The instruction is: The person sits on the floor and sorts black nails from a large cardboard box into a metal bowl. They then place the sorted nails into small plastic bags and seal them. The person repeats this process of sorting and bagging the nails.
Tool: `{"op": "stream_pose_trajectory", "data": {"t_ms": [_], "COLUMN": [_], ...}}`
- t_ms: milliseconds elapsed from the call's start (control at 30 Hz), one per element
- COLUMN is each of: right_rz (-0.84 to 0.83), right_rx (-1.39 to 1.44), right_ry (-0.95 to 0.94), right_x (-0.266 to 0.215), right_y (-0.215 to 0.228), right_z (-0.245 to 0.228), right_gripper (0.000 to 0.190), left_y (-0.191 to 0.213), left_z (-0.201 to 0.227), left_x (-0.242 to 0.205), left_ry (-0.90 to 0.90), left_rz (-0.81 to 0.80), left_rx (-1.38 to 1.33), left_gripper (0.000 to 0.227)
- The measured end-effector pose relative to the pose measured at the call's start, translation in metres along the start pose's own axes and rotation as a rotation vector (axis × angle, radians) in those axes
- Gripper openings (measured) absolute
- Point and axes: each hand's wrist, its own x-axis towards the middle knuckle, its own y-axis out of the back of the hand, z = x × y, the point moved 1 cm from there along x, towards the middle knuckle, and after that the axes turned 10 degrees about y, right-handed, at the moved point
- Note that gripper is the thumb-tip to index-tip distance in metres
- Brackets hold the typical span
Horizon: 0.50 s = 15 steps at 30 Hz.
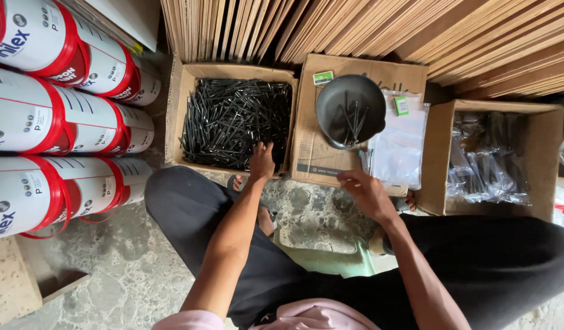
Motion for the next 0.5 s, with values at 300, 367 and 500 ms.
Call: {"op": "stream_pose_trajectory", "data": {"t_ms": [300,367,500], "right_rz": [-0.048,-0.045,-0.065], "right_rx": [0.130,0.126,0.106], "right_ry": [0.031,0.027,0.060], "right_x": [-0.008,-0.010,-0.009], "right_y": [0.004,0.003,0.005], "right_z": [-0.011,-0.008,-0.011], "right_gripper": [0.023,0.023,0.023], "left_y": [-0.041,-0.048,-0.059], "left_z": [-0.011,-0.009,-0.010], "left_x": [0.026,0.024,0.022], "left_ry": [-0.089,-0.104,-0.201], "left_rz": [0.132,0.190,0.368], "left_rx": [0.148,0.210,0.330], "left_gripper": [0.022,0.018,0.011]}}
